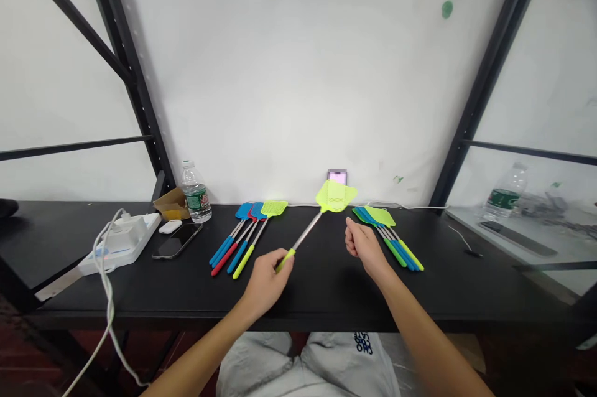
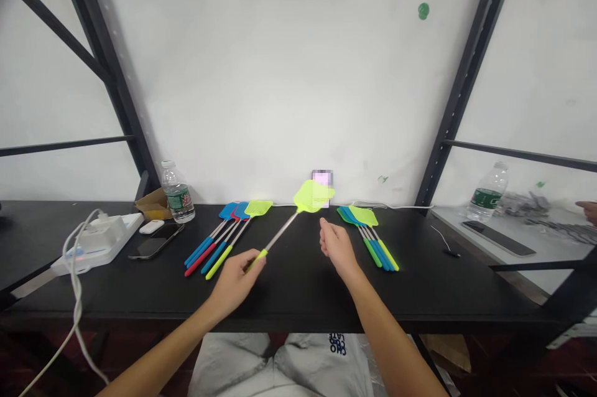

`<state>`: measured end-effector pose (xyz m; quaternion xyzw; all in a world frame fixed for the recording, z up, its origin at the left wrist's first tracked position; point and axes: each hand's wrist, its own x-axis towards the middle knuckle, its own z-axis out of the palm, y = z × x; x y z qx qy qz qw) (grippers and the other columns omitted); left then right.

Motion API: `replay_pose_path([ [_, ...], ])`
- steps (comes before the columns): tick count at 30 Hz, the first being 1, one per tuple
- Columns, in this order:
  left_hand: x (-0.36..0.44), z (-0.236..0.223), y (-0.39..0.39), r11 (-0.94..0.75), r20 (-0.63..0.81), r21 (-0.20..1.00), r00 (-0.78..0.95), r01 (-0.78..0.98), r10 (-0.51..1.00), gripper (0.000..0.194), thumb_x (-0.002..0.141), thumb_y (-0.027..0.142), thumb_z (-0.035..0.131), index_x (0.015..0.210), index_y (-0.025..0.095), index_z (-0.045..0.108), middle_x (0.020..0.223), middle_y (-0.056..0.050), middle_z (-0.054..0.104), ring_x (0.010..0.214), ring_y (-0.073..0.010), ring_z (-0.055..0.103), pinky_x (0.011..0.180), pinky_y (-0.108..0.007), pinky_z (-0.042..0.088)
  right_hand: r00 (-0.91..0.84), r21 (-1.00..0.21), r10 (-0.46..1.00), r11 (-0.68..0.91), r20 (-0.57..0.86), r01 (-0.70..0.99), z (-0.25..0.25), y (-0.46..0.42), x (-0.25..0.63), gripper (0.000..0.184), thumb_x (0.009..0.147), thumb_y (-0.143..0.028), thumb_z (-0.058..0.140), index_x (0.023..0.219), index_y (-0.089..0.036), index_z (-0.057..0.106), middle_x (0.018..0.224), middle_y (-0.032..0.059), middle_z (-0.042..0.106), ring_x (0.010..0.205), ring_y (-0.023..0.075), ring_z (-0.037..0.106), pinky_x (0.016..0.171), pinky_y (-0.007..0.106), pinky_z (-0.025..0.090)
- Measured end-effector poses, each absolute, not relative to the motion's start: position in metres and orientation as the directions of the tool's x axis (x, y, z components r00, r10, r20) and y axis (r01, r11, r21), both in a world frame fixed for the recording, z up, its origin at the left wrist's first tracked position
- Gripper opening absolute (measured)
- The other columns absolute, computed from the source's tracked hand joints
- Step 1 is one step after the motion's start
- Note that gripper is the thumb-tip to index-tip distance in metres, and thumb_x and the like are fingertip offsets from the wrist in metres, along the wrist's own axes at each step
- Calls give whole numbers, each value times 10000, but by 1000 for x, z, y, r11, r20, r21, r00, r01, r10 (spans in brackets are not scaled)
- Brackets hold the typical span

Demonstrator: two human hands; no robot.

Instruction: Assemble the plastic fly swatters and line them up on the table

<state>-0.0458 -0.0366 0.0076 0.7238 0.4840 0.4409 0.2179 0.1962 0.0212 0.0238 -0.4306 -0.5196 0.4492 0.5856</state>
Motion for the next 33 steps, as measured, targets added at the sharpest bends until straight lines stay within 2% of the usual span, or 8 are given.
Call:
replay_pose_path([
  [3, -71, 17, -27, -377, 459, 616, 73, 692, 885, 347, 907, 394, 417, 634, 185, 455, 577, 34, 409, 570, -113, 392, 548, -240, 251, 85, -975, 974, 214, 208, -67, 25, 26, 209, 455, 803, -536, 609, 582, -185, 421, 473, -49, 376, 383, 67, 332, 359, 191, 208],
  [6, -94, 22, -20, -215, 445, 409, 12, 887, 896, 327, 899, 354, 411, 621, 187, 455, 629, 3, 502, 617, -139, 466, 573, -248, 269, 91, -973, 973, 219, 213, -70, 27, 29, 217, 444, 802, -508, 612, 576, -189, 402, 465, -58, 352, 381, 62, 312, 358, 188, 194],
  [9, -106, 21, -17, -40, 397, 235, -58, 971, 916, 292, 887, 324, 409, 655, 185, 518, 739, -45, 578, 703, -174, 548, 580, -252, 291, 103, -971, 970, 229, 222, -69, 30, 29, 221, 445, 805, -493, 609, 568, -192, 381, 461, -62, 338, 376, 56, 297, 359, 188, 184],
  [12, -108, 18, -16, 66, 378, 131, -111, 989, 919, 304, 897, 318, 378, 709, 179, 572, 821, -70, 604, 731, -187, 587, 571, -252, 317, 94, -969, 969, 236, 229, -69, 31, 29, 223, 451, 805, -493, 611, 566, -195, 371, 458, -64, 332, 375, 53, 293, 358, 189, 185],
  [18, -102, 17, -16, 108, 360, 82, -130, 991, 924, 356, 921, 332, 348, 741, 175, 613, 884, -78, 630, 770, -202, 626, 592, -260, 382, 82, -975, 974, 216, 211, -57, 28, 32, 226, 452, 793, -510, 620, 574, -198, 378, 461, -64, 333, 373, 52, 291, 353, 192, 190],
  [24, -95, 16, -13, 94, 395, 79, -118, 992, 911, 257, 915, 303, 379, 842, 180, 593, 931, -73, 636, 782, -205, 636, 594, -255, 389, 58, -978, 977, 206, 204, -35, 24, 34, 222, 429, 816, -488, 592, 587, -197, 375, 475, -66, 332, 385, 53, 288, 369, 190, 183],
  [29, -90, 11, -9, 104, 425, -2, -94, 995, 900, 204, 897, 230, 378, 960, 156, 558, 927, -96, 618, 767, -226, 633, 584, -274, 394, 14, -981, 982, 191, 190, -20, 23, 32, 220, 418, 820, -470, 589, 592, -197, 369, 486, -67, 330, 392, 51, 279, 378, 194, 179],
  [33, -88, 6, -10, 79, 458, -67, -40, 995, 888, 184, 888, 195, 374, 927, 150, 549, 924, -99, 593, 792, -231, 626, 565, -272, 375, -12, -983, 983, 185, 185, 5, 22, 31, 220, 417, 834, -461, 573, 594, -197, 357, 492, -67, 333, 389, 49, 286, 387, 196, 176],
])
